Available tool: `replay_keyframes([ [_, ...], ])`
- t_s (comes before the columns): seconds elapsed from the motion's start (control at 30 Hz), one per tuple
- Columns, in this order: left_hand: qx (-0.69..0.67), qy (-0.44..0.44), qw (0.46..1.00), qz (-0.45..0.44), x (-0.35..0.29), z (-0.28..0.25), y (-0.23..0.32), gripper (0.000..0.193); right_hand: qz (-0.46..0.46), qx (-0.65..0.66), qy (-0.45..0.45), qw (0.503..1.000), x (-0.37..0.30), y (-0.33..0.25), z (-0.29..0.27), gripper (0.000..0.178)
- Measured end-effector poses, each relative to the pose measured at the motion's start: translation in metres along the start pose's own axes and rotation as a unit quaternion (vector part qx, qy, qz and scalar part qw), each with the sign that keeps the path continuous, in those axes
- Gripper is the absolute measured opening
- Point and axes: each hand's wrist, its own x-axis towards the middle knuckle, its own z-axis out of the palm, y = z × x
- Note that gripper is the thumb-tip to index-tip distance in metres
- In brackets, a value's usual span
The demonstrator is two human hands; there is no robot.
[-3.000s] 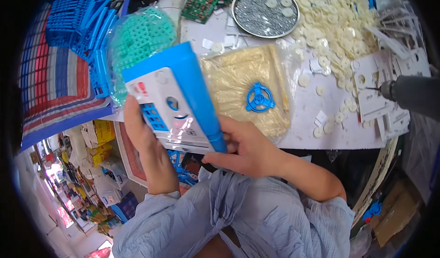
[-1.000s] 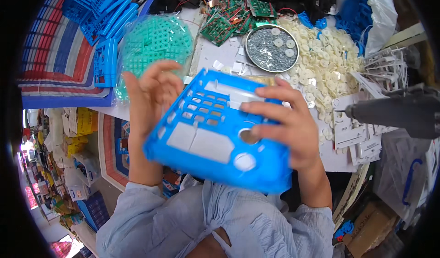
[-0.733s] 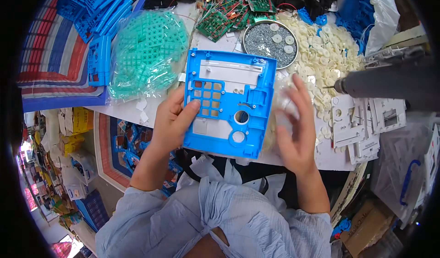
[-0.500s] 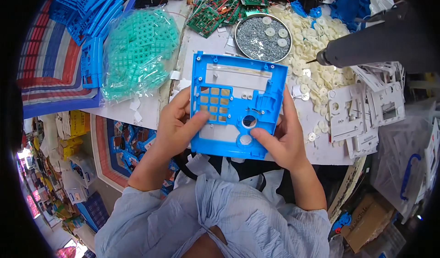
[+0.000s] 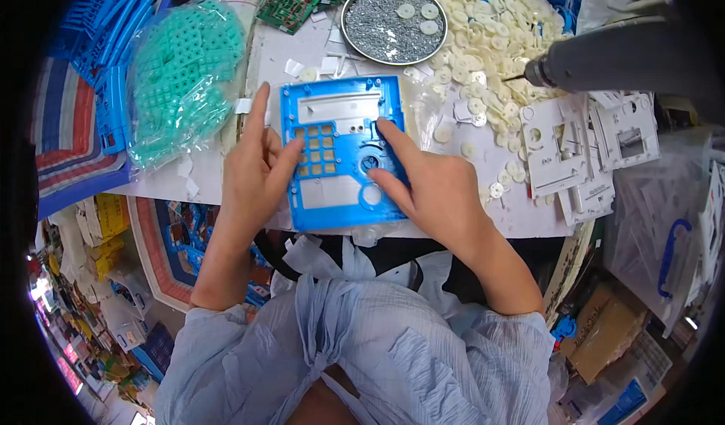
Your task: Assembling the internal and external components of a blue electronic device using a power screwdriver on a workbench.
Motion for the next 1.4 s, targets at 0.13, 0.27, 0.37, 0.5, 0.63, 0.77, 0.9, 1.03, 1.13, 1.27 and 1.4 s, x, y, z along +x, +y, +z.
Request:
replay_keyframes([
  [0.13,0.047,-0.044,0.998,0.005,0.003,-0.007,-0.005,0.07,-0.017,-0.035,0.007,0.999,0.001,-0.006,0.002,0.063],
  [0.27,0.019,-0.066,0.998,0.017,-0.01,-0.003,-0.009,0.069,-0.024,-0.036,0.004,0.999,-0.019,-0.004,0.005,0.063],
  [0.37,0.012,-0.046,0.999,0.016,-0.012,0.001,-0.01,0.068,-0.019,-0.035,0.011,0.999,-0.016,-0.001,0.007,0.063],
  [0.5,0.006,-0.032,0.999,0.025,-0.001,0.0,-0.02,0.067,-0.019,-0.063,-0.006,0.998,0.004,-0.006,-0.003,0.064],
  [0.63,0.009,-0.058,0.998,0.029,-0.012,-0.005,-0.015,0.068,-0.019,-0.082,-0.043,0.996,-0.01,-0.012,-0.005,0.065],
  [0.77,-0.023,-0.029,0.999,0.029,-0.012,0.002,-0.012,0.07,-0.016,-0.066,-0.022,0.997,-0.008,0.0,-0.003,0.064],
  [0.9,-0.041,-0.036,0.998,0.023,-0.007,0.002,-0.018,0.07,-0.028,-0.069,-0.059,0.996,-0.002,-0.002,-0.015,0.065],
  [1.03,-0.062,-0.053,0.996,0.027,-0.009,0.0,-0.011,0.068,-0.03,0.0,-0.034,0.999,-0.013,0.006,-0.008,0.063],
  [1.13,-0.069,-0.013,0.997,0.04,-0.004,0.006,-0.013,0.065,-0.015,-0.007,-0.029,0.999,-0.007,0.008,-0.008,0.065],
  [1.27,-0.114,0.0,0.993,-0.03,0.008,0.002,-0.017,0.06,-0.037,-0.023,-0.042,0.998,0.017,-0.002,-0.016,0.057],
  [1.4,-0.112,-0.004,0.993,-0.03,0.001,-0.004,-0.028,0.053,-0.057,-0.009,-0.055,0.997,0.022,-0.004,-0.018,0.054],
])
